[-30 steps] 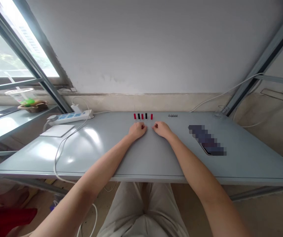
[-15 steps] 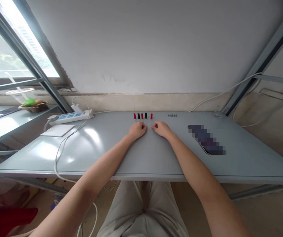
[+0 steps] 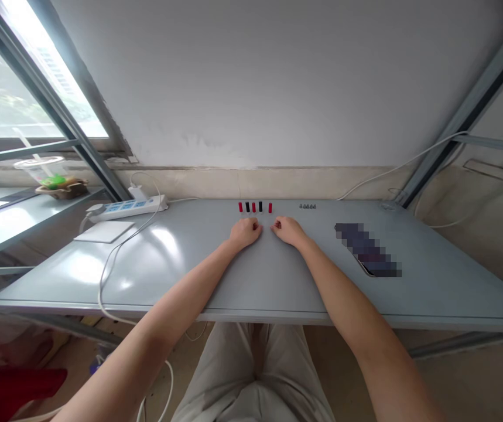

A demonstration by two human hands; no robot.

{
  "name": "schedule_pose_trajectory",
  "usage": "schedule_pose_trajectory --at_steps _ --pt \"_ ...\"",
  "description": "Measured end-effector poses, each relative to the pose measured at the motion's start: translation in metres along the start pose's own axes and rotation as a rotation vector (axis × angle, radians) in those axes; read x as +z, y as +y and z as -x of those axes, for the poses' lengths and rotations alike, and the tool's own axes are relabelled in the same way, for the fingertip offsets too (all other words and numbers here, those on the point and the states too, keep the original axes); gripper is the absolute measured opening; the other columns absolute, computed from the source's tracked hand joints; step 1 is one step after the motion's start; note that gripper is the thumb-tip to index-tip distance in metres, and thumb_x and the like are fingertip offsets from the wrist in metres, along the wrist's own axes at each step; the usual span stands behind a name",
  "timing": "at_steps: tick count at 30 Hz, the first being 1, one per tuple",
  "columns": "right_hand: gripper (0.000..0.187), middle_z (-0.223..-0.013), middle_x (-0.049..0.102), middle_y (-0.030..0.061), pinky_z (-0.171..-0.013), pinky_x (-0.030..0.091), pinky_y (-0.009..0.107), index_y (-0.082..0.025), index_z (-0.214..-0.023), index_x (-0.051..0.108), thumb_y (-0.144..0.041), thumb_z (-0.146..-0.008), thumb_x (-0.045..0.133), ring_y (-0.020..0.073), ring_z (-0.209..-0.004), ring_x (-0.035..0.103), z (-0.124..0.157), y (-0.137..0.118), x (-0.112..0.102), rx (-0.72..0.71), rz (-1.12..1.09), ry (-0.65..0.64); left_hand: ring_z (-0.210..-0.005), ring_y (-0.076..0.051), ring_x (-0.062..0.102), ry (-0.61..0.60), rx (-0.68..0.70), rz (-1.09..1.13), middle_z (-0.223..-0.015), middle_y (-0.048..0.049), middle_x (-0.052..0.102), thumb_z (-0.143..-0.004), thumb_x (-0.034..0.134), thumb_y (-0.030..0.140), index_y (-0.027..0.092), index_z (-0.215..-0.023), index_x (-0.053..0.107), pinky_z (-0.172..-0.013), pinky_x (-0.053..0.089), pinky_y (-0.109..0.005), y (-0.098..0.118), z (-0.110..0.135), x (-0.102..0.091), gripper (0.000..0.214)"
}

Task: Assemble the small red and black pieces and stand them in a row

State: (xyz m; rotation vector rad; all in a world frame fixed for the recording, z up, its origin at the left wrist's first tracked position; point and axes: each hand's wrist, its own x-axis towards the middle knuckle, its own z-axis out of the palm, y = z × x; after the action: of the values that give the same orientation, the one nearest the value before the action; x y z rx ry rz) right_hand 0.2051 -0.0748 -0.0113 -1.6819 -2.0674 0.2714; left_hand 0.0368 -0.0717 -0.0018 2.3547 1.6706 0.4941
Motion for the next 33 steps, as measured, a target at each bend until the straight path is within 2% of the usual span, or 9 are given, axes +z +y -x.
schedule_pose_trajectory --at_steps 9,25,30,33 --pt "0.014 -0.069 0.060 0.0012 -0.056 0.034 0.023 -0.019 -0.067 0.049 -0.030 -0.076 0.052 0.0122 -0.061 0.050 0.001 -0.001 -0.001 0.006 0.003 -0.002 -0.072 -0.018 0.056 0.013 0.007 0.000 -0.079 -0.0057 0.061 -0.080 0.040 0.033 0.019 -0.076 0.056 -0.061 0.042 -0.028 -0.001 -0.001 0.002 0.021" --pt "0.012 -0.073 0.063 0.0029 -0.059 0.037 0.023 -0.018 -0.072 0.057 -0.029 -0.077 0.053 0.0133 -0.065 0.053 0.001 -0.005 -0.006 0.040 -0.019 -0.024 -0.078 -0.019 0.057 -0.006 -0.010 -0.004 -0.084 -0.0067 0.063 -0.081 0.043 0.032 0.019 -0.080 0.058 -0.065 0.043 -0.028 0.000 0.000 -0.001 0.020" --pt "0.012 -0.079 0.064 0.0050 -0.062 0.040 0.023 -0.016 -0.080 0.061 -0.026 -0.074 0.055 0.0139 -0.071 0.057 -0.012 0.001 -0.009 0.212 -0.108 0.025 -0.076 -0.019 0.057 -0.008 0.001 0.003 -0.081 -0.0062 0.062 -0.080 0.043 0.032 0.019 -0.077 0.057 -0.063 0.043 -0.028 0.000 0.000 -0.001 0.019" --pt "0.024 -0.084 0.064 0.0067 -0.065 0.042 0.024 -0.015 -0.089 0.061 -0.028 -0.069 0.063 0.0152 -0.075 0.058 -0.026 0.006 -0.007 0.282 -0.078 0.056 -0.075 -0.019 0.057 -0.019 -0.006 0.010 -0.080 -0.0059 0.062 -0.080 0.043 0.031 0.019 -0.076 0.056 -0.062 0.042 -0.028 0.000 0.000 -0.002 0.018"
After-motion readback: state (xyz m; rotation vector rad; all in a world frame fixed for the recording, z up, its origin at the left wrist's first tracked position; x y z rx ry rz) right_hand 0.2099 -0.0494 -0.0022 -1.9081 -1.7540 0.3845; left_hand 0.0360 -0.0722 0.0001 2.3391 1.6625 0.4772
